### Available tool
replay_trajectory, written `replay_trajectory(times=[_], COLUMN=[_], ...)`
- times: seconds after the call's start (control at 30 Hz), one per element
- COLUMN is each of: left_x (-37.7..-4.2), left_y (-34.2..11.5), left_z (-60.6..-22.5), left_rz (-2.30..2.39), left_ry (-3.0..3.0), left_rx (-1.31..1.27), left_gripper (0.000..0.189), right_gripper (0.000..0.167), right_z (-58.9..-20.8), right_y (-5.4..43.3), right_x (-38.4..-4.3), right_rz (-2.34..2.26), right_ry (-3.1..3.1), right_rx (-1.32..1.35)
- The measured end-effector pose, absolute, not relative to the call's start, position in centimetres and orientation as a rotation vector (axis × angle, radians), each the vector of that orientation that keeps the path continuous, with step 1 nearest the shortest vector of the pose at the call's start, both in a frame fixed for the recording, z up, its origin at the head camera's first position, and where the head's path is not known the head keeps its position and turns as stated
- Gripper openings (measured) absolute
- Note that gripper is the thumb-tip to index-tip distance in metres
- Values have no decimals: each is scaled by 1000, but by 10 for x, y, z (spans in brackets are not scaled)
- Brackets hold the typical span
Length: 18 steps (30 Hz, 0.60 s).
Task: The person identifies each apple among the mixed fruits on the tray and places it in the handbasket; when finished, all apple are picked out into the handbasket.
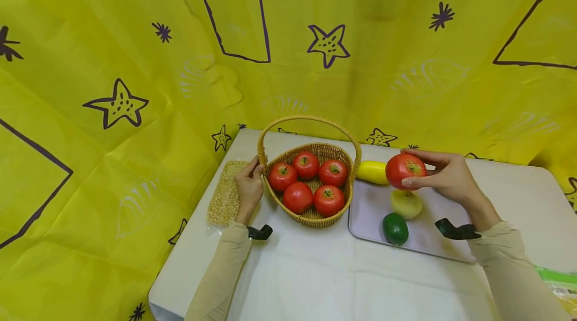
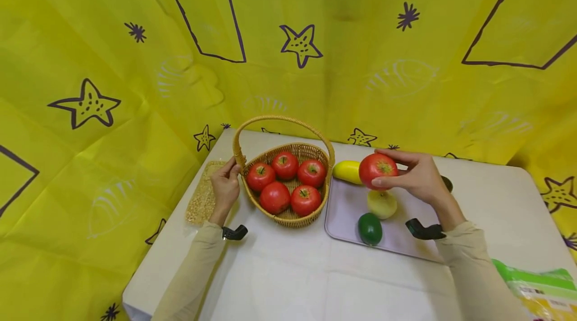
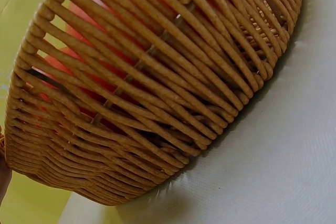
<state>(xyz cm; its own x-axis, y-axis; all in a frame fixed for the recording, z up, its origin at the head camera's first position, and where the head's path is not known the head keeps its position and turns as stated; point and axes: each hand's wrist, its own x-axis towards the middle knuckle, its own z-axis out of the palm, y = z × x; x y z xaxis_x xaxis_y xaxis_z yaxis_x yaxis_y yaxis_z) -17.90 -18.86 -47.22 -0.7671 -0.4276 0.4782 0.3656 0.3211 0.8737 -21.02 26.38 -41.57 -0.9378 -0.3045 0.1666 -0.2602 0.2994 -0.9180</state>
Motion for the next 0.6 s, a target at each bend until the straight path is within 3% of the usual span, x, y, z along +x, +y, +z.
replay_trajectory(times=[0.6], left_x=[-197], left_y=[-205], left_z=[-505], left_rz=[-1538], left_ry=[-1927], left_rx=[25], left_gripper=[32], right_gripper=[67], right_z=[-412], right_y=[212], right_x=[-196], right_rz=[-1753], right_ry=[2329], right_rx=[-787])
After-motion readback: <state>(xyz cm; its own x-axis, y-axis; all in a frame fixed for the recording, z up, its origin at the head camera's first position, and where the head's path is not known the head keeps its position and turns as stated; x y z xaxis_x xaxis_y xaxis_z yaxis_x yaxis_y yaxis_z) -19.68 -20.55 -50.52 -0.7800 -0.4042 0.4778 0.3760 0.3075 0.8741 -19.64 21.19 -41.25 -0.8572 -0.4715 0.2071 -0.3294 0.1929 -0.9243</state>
